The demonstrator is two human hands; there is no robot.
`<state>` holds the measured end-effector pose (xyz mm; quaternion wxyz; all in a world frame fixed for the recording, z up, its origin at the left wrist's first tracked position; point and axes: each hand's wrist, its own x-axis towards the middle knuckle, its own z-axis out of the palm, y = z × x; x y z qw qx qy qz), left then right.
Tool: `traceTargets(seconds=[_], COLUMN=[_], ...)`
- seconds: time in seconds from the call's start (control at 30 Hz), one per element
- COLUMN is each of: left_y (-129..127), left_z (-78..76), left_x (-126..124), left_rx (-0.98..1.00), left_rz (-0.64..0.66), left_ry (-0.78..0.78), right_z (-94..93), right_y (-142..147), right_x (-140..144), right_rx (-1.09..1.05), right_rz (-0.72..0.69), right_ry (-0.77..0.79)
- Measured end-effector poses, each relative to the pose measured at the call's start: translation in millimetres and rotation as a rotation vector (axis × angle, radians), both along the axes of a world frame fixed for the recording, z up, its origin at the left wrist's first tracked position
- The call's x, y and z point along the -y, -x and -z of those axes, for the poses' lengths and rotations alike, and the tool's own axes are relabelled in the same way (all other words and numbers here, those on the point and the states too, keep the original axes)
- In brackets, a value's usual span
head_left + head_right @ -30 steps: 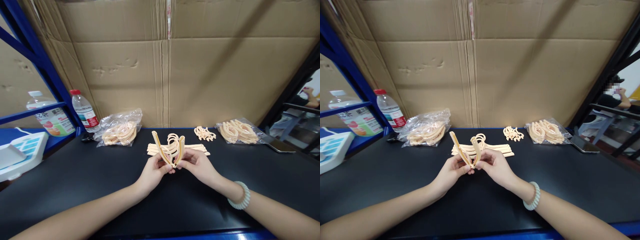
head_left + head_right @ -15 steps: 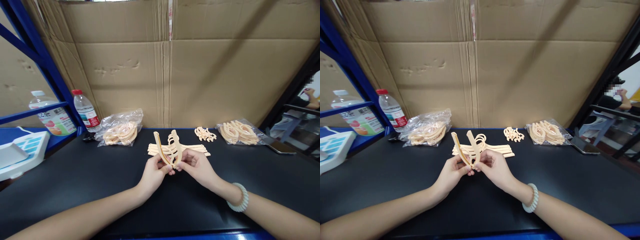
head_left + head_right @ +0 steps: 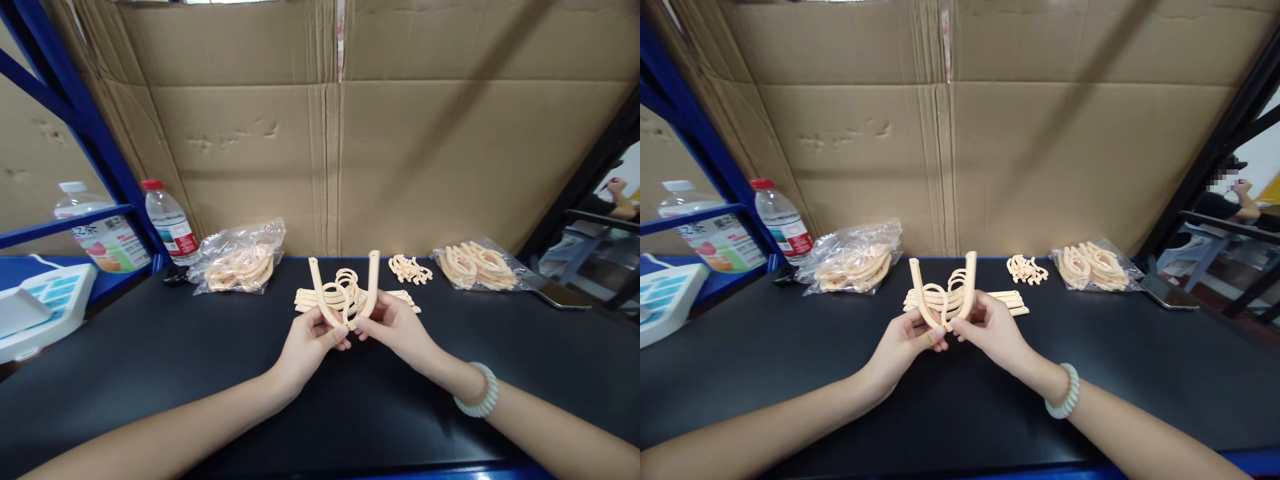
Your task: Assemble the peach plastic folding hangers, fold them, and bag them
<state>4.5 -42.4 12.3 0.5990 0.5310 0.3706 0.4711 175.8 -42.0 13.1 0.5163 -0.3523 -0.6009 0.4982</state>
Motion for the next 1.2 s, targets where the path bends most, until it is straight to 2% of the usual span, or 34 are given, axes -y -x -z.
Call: traceTargets(seconds=[0.1, 0.2, 0.37, 0.47, 0.57, 0.67, 0.77, 0.97, 1.07, 1.2], left_y=[8, 17, 26, 31, 43, 60, 76, 83, 79, 78], left_z=[-5.5, -12.6, -19.0, -21.0, -25.3, -30.3, -33.3, -37.9, -40.9, -41.5], left_x=[-6, -12, -18, -28, -44, -63, -77, -79, -73, -68], left_rx=[0.015, 0.040, 0.093, 0.140, 0.147, 0.052, -0.185, -0.939, -1.069, -1.086], left_rz=[-0.038, -0.065, -0.112, -0.126, -0.069, 0.049, 0.128, 0.249, 0.309, 0.340], left_ry=[-0.012, 0.019, 0.089, 0.120, 0.165, 0.226, 0.066, -0.620, -0.817, -0.881], right_z=[-12.6, -23.2, -26.4, -27.7, -32.8, -37.8, -38.9, -32.8, -28.7, -24.3], right_y=[-19, -40, -55, -60, -71, -85, -94, -95, -97, -103], right_x=[-8, -16, -24, -26, -30, -35, -39, -41, -43, -46], right_rx=[0.014, 0.153, 0.560, 0.699, 0.809, 0.940, 1.012, 1.095, 1.090, 1.025], right_rz=[-0.063, -0.129, -0.013, -0.019, -0.011, 0.010, 0.002, -0.085, -0.142, -0.201], right_ry=[-0.014, -0.064, -0.329, -0.420, -0.456, -0.481, -0.472, -0.341, -0.282, -0.192])
